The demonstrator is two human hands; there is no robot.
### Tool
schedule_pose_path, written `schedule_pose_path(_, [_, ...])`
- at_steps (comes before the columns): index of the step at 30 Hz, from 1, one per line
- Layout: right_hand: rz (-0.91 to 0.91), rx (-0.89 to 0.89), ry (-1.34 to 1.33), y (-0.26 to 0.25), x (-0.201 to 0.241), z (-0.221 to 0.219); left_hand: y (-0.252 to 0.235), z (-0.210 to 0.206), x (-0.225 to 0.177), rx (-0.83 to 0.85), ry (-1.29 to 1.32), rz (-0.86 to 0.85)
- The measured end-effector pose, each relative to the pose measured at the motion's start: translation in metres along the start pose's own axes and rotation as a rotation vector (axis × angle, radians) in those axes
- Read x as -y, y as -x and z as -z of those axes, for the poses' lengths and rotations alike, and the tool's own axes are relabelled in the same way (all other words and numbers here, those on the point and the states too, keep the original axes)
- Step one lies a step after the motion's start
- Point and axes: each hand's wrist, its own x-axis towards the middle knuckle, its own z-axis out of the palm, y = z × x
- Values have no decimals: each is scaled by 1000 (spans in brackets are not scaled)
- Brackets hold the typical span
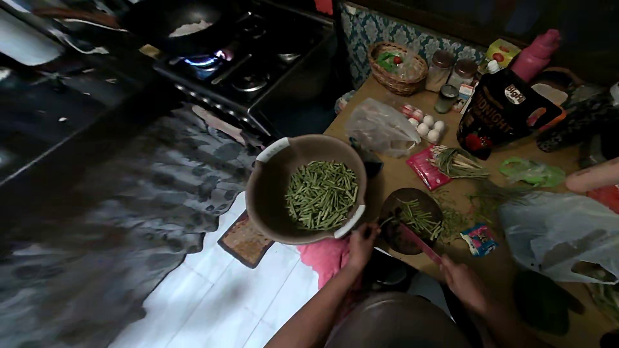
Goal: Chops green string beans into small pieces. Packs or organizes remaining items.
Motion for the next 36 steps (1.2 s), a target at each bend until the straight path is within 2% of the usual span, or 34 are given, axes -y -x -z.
schedule_pose_path(2, [46, -23, -62, 1, 2, 2, 1, -6, 18, 26, 87, 113])
schedule_pose_path(5, [56, -25, -27, 7, 11, 2, 0, -17, 30, 46, 162, 139])
schedule_pose_path(11, [-47, 25, 157, 12, 28, -7, -2, -25, 17, 59, 192, 122])
schedule_pose_path(18, [-134, 148, 129, 12, 52, -9, -13, -28, 27, 105, 99, 56])
schedule_pose_path(23, [-100, 149, 65, 4, 43, -10, -4, -17, 5, 109, -116, -71])
schedule_pose_path(25, [-44, 99, 35, -2, 24, -20, 2, -20, -23, 157, -161, -221])
schedule_pose_path(28, [6, 32, -3, -4, 13, -30, 7, -42, -82, 298, -165, -553])
schedule_pose_path(30, [0, 33, 5, 1, 14, -27, -1, -53, -113, 347, -224, -662])
schedule_pose_path(33, [-20, 31, 8, 12, 15, -21, -42, -47, -123, 284, -536, -615])
schedule_pose_path(36, [-40, 18, -24, 23, 6, -22, -89, -36, -98, 258, -856, -454])
